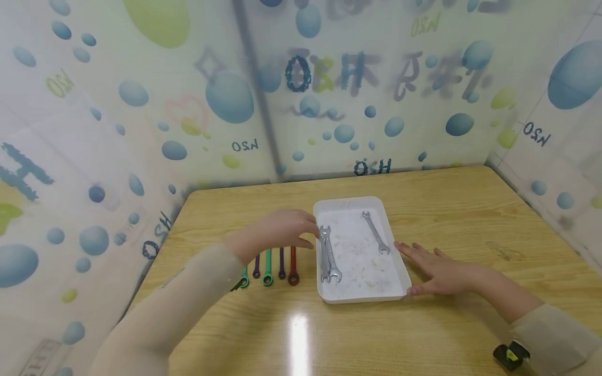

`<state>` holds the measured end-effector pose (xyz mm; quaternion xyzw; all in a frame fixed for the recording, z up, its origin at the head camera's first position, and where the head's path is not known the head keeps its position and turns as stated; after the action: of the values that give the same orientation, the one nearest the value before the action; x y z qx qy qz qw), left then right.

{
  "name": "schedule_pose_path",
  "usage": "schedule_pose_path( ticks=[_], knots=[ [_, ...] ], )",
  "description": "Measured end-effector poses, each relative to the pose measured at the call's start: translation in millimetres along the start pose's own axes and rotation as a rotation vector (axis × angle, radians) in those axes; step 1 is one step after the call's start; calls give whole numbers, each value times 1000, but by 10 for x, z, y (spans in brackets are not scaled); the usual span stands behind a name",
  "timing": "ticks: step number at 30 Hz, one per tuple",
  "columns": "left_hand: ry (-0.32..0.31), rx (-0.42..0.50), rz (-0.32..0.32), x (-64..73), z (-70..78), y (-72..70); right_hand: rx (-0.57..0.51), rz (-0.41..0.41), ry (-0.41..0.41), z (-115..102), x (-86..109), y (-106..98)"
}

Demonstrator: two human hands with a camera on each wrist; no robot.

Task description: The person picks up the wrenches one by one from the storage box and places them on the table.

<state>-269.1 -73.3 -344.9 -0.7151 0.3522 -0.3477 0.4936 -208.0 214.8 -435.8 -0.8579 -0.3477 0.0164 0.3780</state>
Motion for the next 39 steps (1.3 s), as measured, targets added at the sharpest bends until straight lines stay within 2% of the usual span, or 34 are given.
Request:
schedule_pose_path(
  ticks=[8, 23, 32, 39],
  knots=[
    [81, -50, -68, -256, 152, 26, 4, 7, -14, 15, 0, 6],
    [191, -130, -154, -587, 315, 271, 14, 14, 0, 2, 9, 14],
    [163, -158, -214, -710, 303, 462, 10, 18, -27, -27, 7, 5],
    [176, -194, -248, -771, 307, 528, 21, 27, -23, 0, 13, 16]
  ],
)
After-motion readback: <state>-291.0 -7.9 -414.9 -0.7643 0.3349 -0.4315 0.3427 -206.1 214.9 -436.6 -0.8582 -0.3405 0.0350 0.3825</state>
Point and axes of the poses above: each hand's wrist, its own x-axis away from the middle knuckle, its own y-axis out of the palm, z = x × y, the point moved 6 cm from there along -x, towards the middle knuckle, and after that the axes turned 15 degrees about -x, right-handed, at the moved point
